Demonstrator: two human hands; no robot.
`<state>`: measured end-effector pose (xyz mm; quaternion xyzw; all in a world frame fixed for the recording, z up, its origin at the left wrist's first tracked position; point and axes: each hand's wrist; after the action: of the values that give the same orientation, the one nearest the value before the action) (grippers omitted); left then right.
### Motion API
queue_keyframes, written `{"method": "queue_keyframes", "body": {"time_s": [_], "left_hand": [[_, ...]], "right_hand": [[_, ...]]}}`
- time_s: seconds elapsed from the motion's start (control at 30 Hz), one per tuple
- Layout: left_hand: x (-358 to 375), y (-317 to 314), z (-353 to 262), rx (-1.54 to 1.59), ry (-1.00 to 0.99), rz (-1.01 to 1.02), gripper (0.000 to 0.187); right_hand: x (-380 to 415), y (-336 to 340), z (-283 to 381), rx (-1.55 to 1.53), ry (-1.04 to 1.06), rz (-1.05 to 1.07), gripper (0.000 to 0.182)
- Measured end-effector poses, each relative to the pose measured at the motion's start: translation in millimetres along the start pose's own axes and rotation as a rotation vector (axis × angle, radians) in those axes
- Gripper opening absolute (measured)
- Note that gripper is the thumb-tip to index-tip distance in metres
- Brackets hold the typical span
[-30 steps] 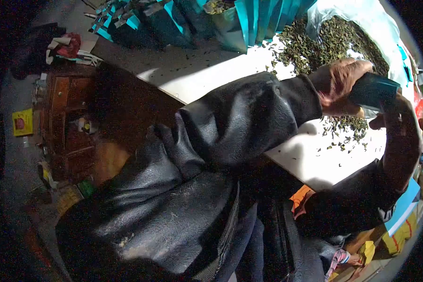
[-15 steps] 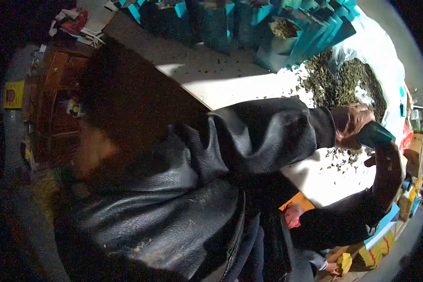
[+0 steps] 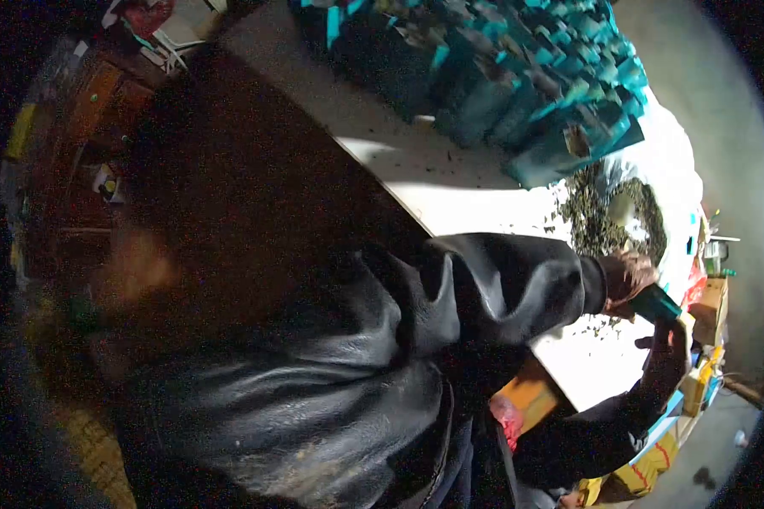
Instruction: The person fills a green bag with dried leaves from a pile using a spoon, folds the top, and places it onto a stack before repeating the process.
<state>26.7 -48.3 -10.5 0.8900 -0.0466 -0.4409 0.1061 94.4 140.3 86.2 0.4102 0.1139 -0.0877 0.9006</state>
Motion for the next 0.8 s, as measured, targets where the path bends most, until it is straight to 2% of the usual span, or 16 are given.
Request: {"method": "queue_keyframes", "body": {"time_s": [0.07,0.1,0.2,0.23,0.27,0.33,0.37,0.47,0.5,0.67,0.8], "left_hand": [[7.9,-6.2,-6.1,-0.013,-0.008,0.006,0.056],[9.6,-10.4,-3.9,-0.013,-0.011,0.007,0.056],[11.3,-9.9,-7.5,-0.007,-0.015,0.015,0.057],[11.4,-9.4,-8.9,-0.007,-0.011,0.018,0.057],[12.1,-9.4,-10.6,-0.005,-0.01,0.02,0.058],[14.2,-8.9,-12.6,-0.005,-0.003,0.017,0.058],[14.9,-9.6,-14.3,-0.003,-0.003,0.019,0.058],[17.5,-7.7,-17.8,-0.003,-0.003,0.017,0.059],[18.0,-6.4,-17.7,-0.004,-0.003,0.015,0.06],[18.8,-0.8,-17.1,-0.009,0.012,0.018,0.061],[19.4,2.5,-18.3,-0.011,0.008,0.014,0.063]], "right_hand": [[4.3,0.8,13.7,-0.113,-0.123,-0.048,0.02],[3.9,0.8,9.2,-0.132,-0.043,-0.09,0.02],[5.2,-2.2,18.9,-0.016,-0.124,-0.041,0.022],[5.4,-3.6,15.4,-0.007,-0.042,-0.044,0.022],[4.5,0.5,13.5,0.02,-0.076,-0.044,0.02],[7.9,2.6,11.9,-0.08,-0.023,-0.056,0.018],[10.8,2.9,13.8,0.034,0.022,-0.027,0.016],[12.3,3.9,-1.2,0.098,0.38,-0.049,0.016],[12.0,5.7,0.1,0.103,0.386,-0.046,0.016],[21.4,-9.9,60.4,0.039,-0.017,-0.039,0.019],[20.7,-16.7,52.0,-0.127,-0.009,-0.025,0.02]]}}
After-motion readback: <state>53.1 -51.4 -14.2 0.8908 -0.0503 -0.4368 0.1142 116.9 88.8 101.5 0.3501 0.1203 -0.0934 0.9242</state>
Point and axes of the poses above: each hand's wrist, its own x-axis away from the middle knuckle, its own y-axis out of the back of the hand, z = x × y, and after that the axes turned 14 degrees about -x, right-handed
